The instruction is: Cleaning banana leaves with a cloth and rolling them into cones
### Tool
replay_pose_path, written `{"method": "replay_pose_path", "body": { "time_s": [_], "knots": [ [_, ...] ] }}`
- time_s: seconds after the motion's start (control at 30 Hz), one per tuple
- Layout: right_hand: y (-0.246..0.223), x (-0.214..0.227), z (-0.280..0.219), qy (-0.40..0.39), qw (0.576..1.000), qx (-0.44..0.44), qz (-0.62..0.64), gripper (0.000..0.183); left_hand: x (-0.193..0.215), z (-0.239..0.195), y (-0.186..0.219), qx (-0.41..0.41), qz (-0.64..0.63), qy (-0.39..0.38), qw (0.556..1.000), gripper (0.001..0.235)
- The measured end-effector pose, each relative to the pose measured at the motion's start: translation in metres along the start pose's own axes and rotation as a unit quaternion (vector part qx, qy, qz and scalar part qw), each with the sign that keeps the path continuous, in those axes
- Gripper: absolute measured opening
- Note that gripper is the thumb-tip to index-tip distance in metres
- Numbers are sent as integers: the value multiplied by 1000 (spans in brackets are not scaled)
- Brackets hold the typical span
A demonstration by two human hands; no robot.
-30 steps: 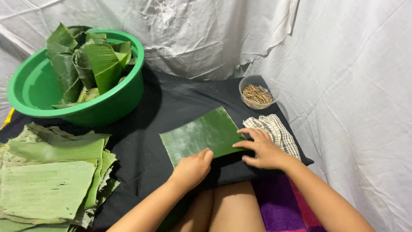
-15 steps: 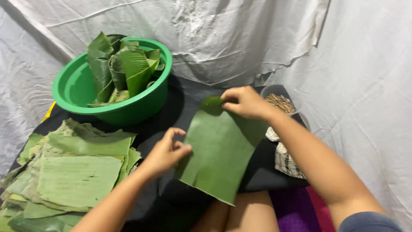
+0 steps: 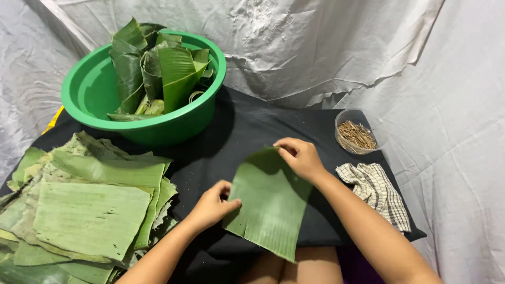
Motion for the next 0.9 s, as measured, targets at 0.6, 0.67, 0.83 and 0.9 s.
{"method": "replay_pose_path", "body": {
  "time_s": [0.6, 0.67, 0.83, 0.9],
  "knots": [
    [-15, -49, -40, -123, 875, -129, 450, 58, 8, -24, 23, -39, -232, -67, 970, 87],
    [-21, -45, -41, -133, 875, -122, 449, 60, 10, -24, 24, -18, -270, -77, 960, 82],
    [-27, -45, -48, -135, 873, -109, 457, 69, -1, -8, 2, -26, -276, -69, 958, 67],
    [-24, -46, -48, -79, 903, -99, 410, 61, -4, -1, -9, -64, -234, -11, 970, 69]
  ]
}}
Point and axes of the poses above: each hand's wrist, its own z-axis towards the middle knuckle, its own x-axis out of the back of the hand, y = z × x, the point moved 1 cm from there along z, towards the middle knuckle, and after that the axes turned 8 degrees about -z, right-handed, at the moved point
